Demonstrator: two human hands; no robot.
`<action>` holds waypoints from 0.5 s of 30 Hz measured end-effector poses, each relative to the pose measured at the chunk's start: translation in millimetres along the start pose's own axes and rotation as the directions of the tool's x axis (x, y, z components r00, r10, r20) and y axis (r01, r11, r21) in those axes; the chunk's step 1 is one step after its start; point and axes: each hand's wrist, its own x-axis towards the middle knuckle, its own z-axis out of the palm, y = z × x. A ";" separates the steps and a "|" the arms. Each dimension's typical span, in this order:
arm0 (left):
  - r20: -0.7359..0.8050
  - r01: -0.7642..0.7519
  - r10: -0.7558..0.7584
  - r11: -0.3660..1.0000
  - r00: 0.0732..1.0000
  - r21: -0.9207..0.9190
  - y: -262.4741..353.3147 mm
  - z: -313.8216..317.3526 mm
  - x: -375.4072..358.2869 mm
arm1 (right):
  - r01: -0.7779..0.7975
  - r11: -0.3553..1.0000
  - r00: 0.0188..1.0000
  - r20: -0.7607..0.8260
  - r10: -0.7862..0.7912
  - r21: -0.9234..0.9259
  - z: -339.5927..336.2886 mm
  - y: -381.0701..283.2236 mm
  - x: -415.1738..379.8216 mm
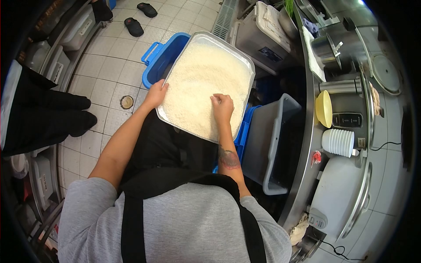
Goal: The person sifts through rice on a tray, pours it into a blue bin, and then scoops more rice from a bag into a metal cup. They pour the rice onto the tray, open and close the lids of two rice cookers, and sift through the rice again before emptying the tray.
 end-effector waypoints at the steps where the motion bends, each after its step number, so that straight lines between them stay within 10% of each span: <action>1: -0.001 0.000 0.000 1.000 1.000 0.000 -0.6 0.4 0.3 | 0.001 1.000 1.000 -0.025 0.000 0.028 5.0 2.3 -1.0; 6: -0.020 -0.031 0.031 0.999 0.999 0.010 -8.4 3.3 2.9 | -0.056 0.987 0.998 -0.034 0.062 0.151 10.7 13.9 -0.8; 8: -0.015 -0.023 0.023 1.000 1.000 0.004 -7.0 3.5 2.1 | -0.339 0.859 0.940 0.106 0.324 0.384 3.2 11.8 -0.2; 15: -0.005 -0.009 0.009 1.000 1.000 0.007 -2.1 0.8 0.7 | -0.297 0.645 0.954 0.190 0.232 0.704 8.3 35.4 2.5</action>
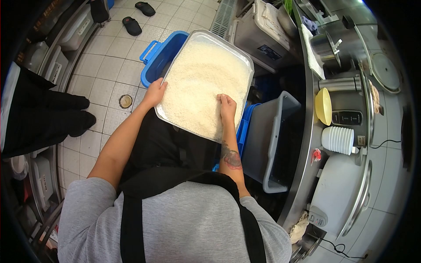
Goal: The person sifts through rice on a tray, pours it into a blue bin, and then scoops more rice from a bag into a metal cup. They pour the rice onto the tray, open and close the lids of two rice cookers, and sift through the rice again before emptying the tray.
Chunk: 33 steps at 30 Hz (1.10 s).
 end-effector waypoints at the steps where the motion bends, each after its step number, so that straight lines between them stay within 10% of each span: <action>1: 0.000 -0.002 0.002 1.000 1.000 0.000 -0.8 0.3 0.3 | 0.001 1.000 1.000 0.016 -0.001 0.017 -0.6 -1.2 -0.4; 24: 0.013 0.015 -0.015 1.000 1.000 -0.012 -2.4 -0.5 0.6 | 0.000 0.998 1.000 0.006 -0.001 0.060 2.6 0.8 -0.8; 33: -0.001 0.002 -0.002 1.000 1.000 -0.017 -2.1 -0.4 -0.3 | 0.010 0.961 0.998 -0.056 -0.027 -0.278 12.0 -13.0 9.2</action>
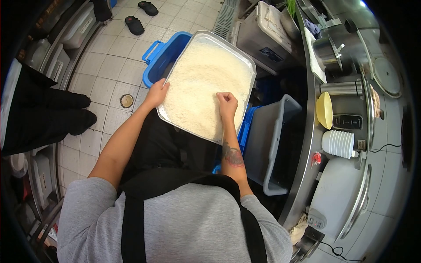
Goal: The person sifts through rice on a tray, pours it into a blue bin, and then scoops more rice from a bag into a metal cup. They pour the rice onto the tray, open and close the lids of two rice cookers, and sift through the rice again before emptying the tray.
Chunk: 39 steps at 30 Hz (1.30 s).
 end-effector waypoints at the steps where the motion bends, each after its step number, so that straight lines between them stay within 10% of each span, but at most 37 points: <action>1: -0.003 0.004 -0.004 1.000 1.000 0.001 -1.5 0.5 -0.2 | 0.065 0.996 0.997 -0.041 -0.068 -0.062 2.7 -11.4 4.4; 13: -0.001 0.029 -0.029 0.997 1.000 -0.065 -5.0 3.9 -0.3 | 0.622 0.764 0.776 0.261 -0.574 -0.172 96.5 -51.9 15.3; 20: 0.021 0.053 -0.052 0.999 0.998 -0.005 2.6 0.9 -1.8 | 0.492 0.829 0.796 0.522 -0.306 -0.266 65.7 -71.5 25.4; 23: 0.028 0.066 -0.065 0.997 0.998 -0.036 -3.8 2.1 -3.0 | 0.135 0.991 0.902 0.415 -0.122 -0.003 68.0 -89.4 53.4; 32: 0.003 0.075 -0.075 0.995 0.997 0.059 3.0 0.7 -4.6 | 0.504 0.851 0.833 0.341 -0.436 -0.144 118.3 -81.3 71.3; 34: 0.015 0.080 -0.081 0.996 0.997 0.024 0.3 2.8 -4.1 | 0.718 0.627 0.696 0.299 -0.652 -0.302 124.7 -75.6 39.0; 39: 0.063 0.093 -0.096 0.995 0.993 0.048 3.4 -1.4 -3.0 | 0.624 0.730 0.760 0.432 -0.485 -0.279 107.9 -65.5 0.2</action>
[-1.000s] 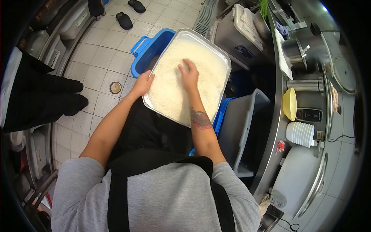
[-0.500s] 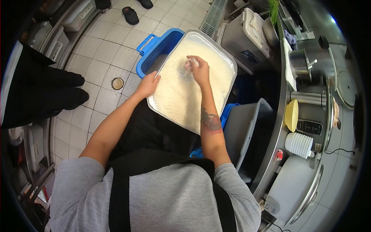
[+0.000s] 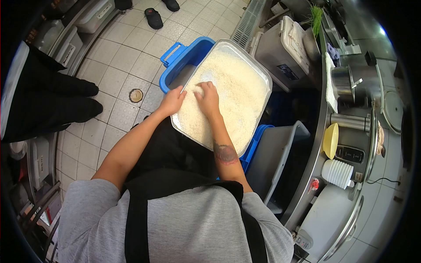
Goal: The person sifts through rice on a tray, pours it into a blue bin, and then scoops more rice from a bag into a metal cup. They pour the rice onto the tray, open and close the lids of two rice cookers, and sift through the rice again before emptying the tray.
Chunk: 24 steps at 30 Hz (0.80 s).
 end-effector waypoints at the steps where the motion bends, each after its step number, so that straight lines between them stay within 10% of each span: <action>1: -0.009 -0.008 0.008 1.000 1.000 0.010 0.5 1.2 0.3 | -0.033 0.999 0.996 0.079 0.031 0.026 -5.8 1.7 -4.1; 6: -0.094 -0.063 0.060 0.997 0.994 -0.036 1.0 3.9 -2.7 | -0.323 0.946 0.935 0.166 0.313 0.035 -54.5 36.8 -2.1; 8: -0.086 -0.058 0.054 0.998 0.995 -0.039 0.7 3.8 -1.7 | -0.533 0.688 0.832 0.154 0.533 0.493 -71.1 53.1 7.5; 12: -0.117 -0.074 0.068 0.996 0.991 -0.044 0.7 6.4 -2.3 | -0.266 0.749 0.949 0.030 0.313 0.606 -106.4 51.2 13.6; 19: -0.065 -0.029 0.029 1.000 0.997 -0.001 7.3 -0.1 -3.1 | -0.445 0.873 0.851 -0.209 0.482 0.198 -67.4 110.8 -17.1; 21: -0.080 -0.037 0.036 0.999 0.996 -0.010 4.7 2.1 -1.5 | -0.286 0.892 0.872 -0.480 0.092 -0.350 -41.7 90.8 -40.5; 24: -0.103 -0.054 0.051 0.998 0.993 -0.023 -6.5 5.6 0.3 | -0.165 0.981 0.948 -0.293 0.127 -0.107 -38.8 71.0 -51.0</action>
